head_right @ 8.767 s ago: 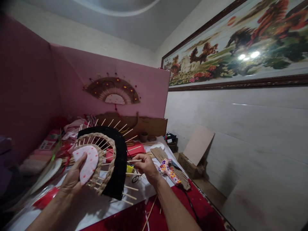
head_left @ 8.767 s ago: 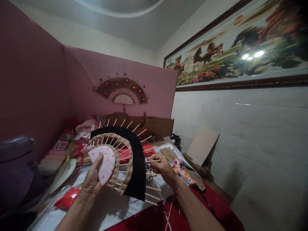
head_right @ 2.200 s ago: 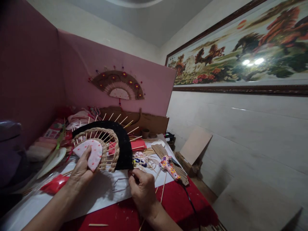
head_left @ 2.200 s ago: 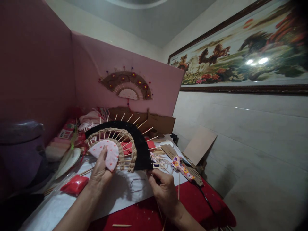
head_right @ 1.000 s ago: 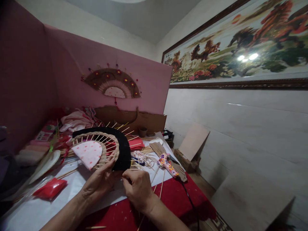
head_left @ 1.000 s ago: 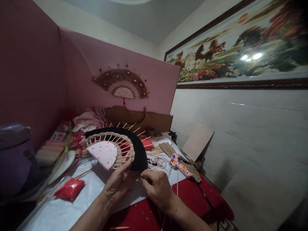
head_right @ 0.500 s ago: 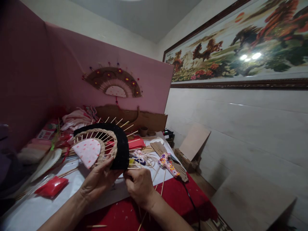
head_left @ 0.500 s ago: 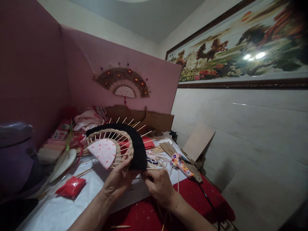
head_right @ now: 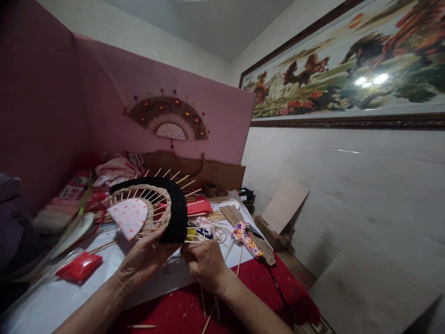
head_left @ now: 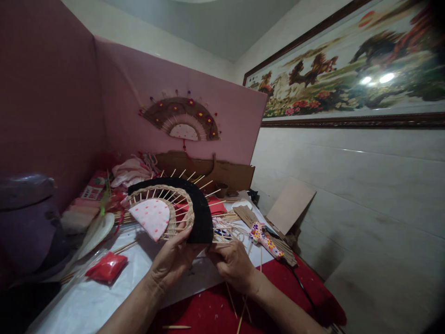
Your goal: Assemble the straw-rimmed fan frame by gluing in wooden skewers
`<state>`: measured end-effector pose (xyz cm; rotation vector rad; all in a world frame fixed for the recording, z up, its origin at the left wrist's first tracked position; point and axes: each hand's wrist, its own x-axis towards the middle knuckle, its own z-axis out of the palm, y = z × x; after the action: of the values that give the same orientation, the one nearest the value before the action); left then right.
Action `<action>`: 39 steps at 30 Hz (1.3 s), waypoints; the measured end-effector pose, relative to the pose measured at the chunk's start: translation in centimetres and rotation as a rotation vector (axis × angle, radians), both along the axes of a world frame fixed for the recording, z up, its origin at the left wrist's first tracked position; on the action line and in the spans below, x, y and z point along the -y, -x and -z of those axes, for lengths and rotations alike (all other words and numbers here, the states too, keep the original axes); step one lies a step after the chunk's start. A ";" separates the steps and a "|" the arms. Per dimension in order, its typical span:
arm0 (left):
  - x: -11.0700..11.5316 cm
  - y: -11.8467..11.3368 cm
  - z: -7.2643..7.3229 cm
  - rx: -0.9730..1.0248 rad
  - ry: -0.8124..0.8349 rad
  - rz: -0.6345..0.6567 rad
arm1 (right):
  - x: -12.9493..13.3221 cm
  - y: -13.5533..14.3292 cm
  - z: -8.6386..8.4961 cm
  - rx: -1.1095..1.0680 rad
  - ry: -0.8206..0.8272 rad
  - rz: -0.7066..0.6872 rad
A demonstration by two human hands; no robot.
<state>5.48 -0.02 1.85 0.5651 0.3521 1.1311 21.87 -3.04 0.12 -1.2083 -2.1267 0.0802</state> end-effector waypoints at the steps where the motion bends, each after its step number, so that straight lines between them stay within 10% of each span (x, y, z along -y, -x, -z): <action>1: 0.0 0.0 0.0 -0.001 0.006 0.000 | 0.0 0.0 0.1 -0.013 -0.004 -0.002; 39: 0.3 -1.0 2.2 0.007 0.053 0.108 | 0.1 -1.5 2.4 -0.008 0.054 0.042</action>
<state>6.51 -0.36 -0.35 0.5274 0.3409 1.0163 23.39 -3.13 -2.31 -1.2813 -2.1029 0.1242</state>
